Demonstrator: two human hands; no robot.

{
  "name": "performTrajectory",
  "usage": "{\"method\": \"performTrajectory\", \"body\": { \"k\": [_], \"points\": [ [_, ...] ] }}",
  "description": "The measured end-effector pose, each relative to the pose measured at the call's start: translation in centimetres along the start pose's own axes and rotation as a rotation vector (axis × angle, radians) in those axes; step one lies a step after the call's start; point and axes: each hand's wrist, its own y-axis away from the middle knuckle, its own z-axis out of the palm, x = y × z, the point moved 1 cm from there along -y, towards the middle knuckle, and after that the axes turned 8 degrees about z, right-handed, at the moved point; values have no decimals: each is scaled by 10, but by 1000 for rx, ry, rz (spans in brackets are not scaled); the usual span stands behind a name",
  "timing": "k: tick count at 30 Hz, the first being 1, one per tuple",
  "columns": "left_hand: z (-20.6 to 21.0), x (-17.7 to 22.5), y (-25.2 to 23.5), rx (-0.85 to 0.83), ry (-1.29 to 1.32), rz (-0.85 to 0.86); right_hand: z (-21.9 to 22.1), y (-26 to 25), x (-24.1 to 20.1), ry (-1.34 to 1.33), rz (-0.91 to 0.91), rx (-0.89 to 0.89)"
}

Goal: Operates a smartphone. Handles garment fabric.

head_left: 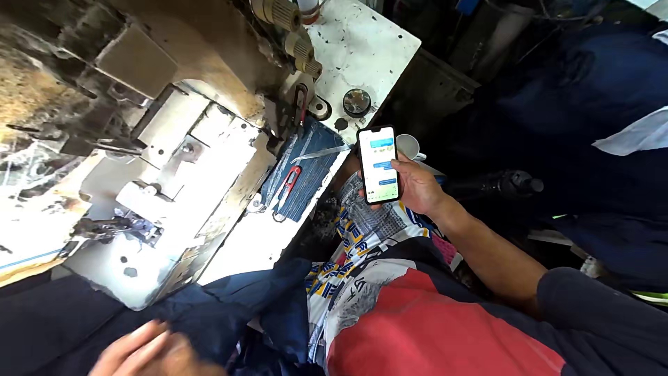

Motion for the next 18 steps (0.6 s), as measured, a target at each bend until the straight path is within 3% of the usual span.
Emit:
{"method": "performTrajectory", "body": {
  "k": [10, 18],
  "points": [
    [161, 17, 3, -654, 308, -195, 10, -1, -6, 1, -17, -30],
    [214, -2, -27, -843, 81, -96, 41, -10, -24, 79, -75, -56]
  ]
}}
